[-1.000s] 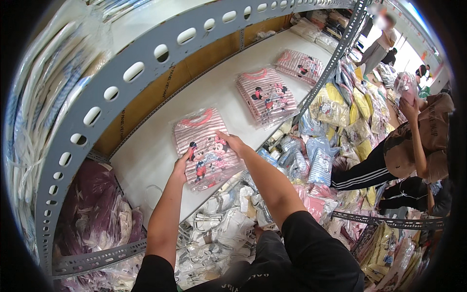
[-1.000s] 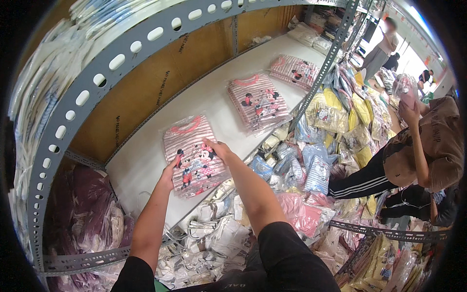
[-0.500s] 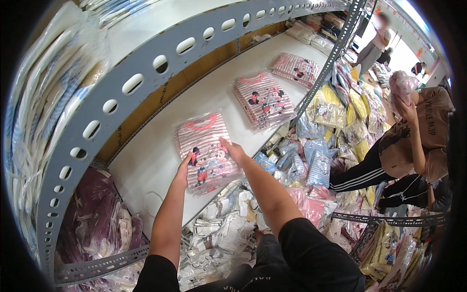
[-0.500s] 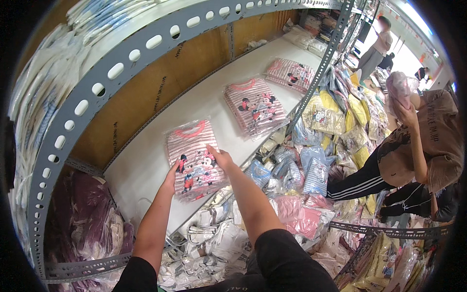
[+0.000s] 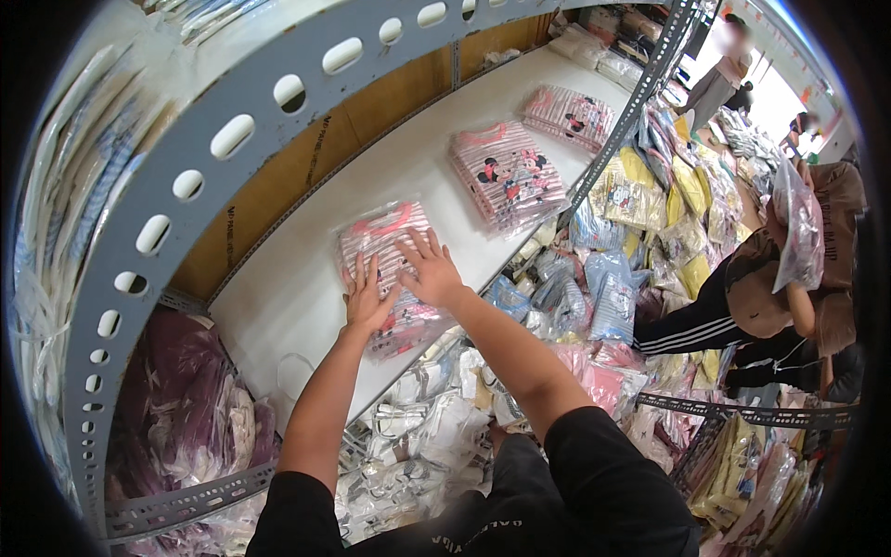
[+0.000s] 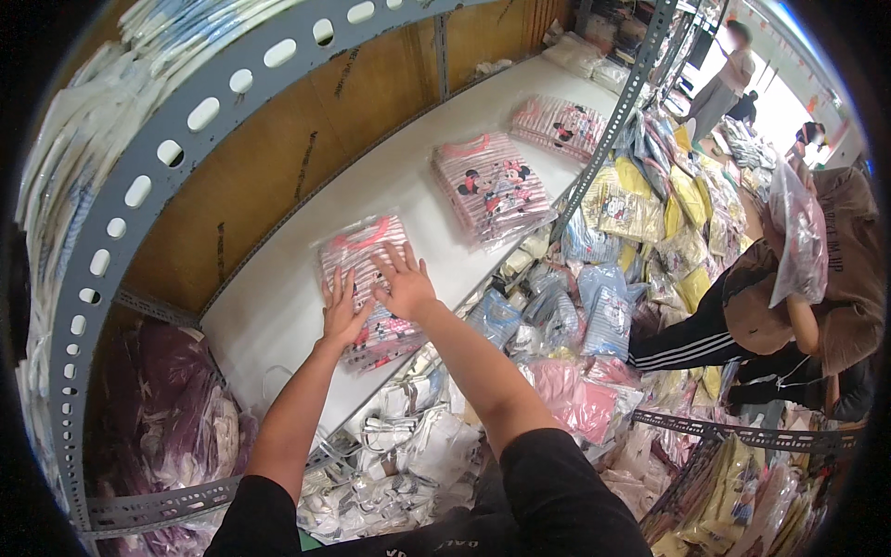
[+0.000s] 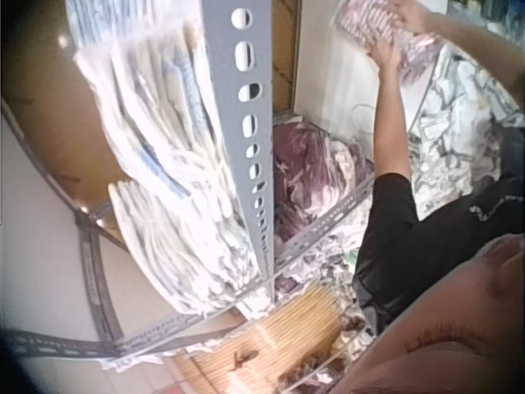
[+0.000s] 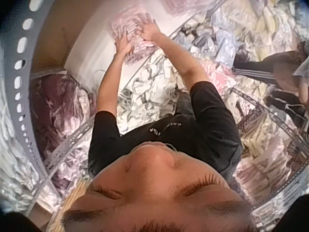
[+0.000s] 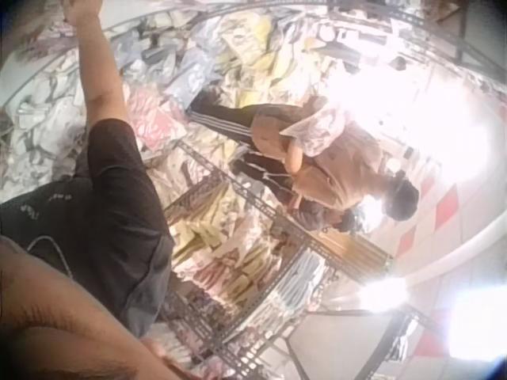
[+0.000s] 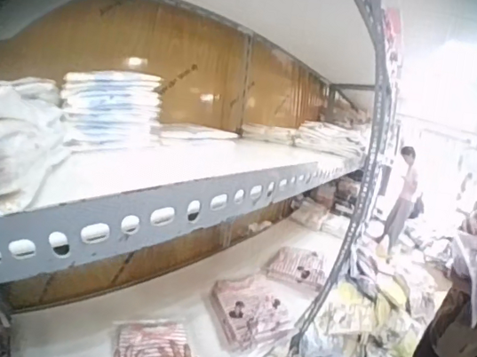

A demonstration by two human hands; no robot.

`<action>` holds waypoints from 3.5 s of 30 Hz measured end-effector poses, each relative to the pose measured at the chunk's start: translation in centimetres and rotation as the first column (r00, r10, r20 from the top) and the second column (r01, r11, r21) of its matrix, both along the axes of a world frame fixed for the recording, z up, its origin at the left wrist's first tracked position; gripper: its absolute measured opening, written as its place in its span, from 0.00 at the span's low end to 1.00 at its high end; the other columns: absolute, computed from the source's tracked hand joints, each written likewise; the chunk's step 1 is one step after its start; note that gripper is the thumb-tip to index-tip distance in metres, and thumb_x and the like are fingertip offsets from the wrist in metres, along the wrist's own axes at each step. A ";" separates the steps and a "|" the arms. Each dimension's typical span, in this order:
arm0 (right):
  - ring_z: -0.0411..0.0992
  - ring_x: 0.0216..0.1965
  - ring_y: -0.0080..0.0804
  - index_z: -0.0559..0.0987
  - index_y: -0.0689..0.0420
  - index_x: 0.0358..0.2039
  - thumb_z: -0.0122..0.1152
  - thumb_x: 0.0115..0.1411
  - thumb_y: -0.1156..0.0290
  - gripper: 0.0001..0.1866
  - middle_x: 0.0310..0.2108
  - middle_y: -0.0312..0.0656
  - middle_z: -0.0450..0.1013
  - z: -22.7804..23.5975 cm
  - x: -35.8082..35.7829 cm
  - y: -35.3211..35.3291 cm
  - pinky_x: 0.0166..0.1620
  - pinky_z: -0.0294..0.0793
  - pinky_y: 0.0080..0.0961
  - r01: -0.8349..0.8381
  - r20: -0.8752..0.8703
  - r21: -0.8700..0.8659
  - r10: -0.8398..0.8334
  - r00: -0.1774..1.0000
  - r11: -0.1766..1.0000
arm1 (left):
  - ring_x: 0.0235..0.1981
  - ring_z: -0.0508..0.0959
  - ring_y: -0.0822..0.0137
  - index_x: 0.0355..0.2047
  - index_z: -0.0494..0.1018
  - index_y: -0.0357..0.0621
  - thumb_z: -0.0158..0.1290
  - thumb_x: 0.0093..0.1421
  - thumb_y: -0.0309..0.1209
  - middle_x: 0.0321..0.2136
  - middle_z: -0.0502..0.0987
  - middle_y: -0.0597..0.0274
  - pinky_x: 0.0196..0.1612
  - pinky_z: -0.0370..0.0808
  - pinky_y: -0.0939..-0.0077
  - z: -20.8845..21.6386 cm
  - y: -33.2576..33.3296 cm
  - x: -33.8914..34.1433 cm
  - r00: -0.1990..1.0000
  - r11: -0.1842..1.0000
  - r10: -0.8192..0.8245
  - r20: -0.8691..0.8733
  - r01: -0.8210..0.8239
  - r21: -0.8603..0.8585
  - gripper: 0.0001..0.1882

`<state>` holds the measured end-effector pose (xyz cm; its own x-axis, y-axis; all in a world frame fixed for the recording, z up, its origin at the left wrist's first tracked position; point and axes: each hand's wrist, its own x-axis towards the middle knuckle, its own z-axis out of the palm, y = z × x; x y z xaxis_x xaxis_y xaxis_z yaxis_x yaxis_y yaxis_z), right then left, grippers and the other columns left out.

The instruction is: The person organizes packaged children's clothing on a metal shelf. They pick up stacks of pink Minnie Mouse pajamas and blue patterned garments, align them, and place them back on the shelf. Another person is visible nearby also handling clothing.

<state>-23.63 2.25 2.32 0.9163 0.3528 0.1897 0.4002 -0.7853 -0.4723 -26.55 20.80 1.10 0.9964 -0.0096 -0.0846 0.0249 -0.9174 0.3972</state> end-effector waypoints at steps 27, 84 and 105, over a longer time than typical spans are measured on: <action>0.59 0.63 0.49 0.69 0.53 0.59 0.58 0.54 0.63 0.30 0.62 0.55 0.60 -8.2 -24.5 -10.7 0.63 0.56 0.47 0.279 -0.013 0.001 -0.279 0.960 0.960 | 0.51 0.75 0.60 0.53 0.72 0.38 0.56 0.61 0.42 0.49 0.76 0.48 0.55 0.69 0.69 -2.0 4.9 -19.2 0.996 0.770 0.086 0.012 -0.058 -0.635 0.25; 0.75 0.31 0.27 0.77 0.58 0.49 0.61 0.56 0.60 0.22 0.38 0.37 0.78 -17.5 -45.2 -21.8 0.27 0.69 0.22 0.397 -0.900 -0.004 -0.177 0.398 0.918 | 0.37 0.77 0.67 0.48 0.71 0.48 0.52 0.60 0.44 0.39 0.78 0.64 0.33 0.71 0.67 -17.3 14.5 -68.4 0.325 0.182 0.269 -0.907 -0.942 -0.284 0.20; 0.77 0.35 0.30 0.78 0.59 0.50 0.61 0.58 0.59 0.23 0.37 0.41 0.78 -12.2 -42.6 -8.2 0.35 0.77 0.28 0.174 -0.914 0.230 0.151 0.376 0.957 | 0.43 0.76 0.59 0.54 0.67 0.47 0.52 0.62 0.43 0.46 0.76 0.58 0.40 0.72 0.59 -16.0 15.2 -70.8 0.219 -0.091 0.315 -0.924 -0.962 -0.259 0.23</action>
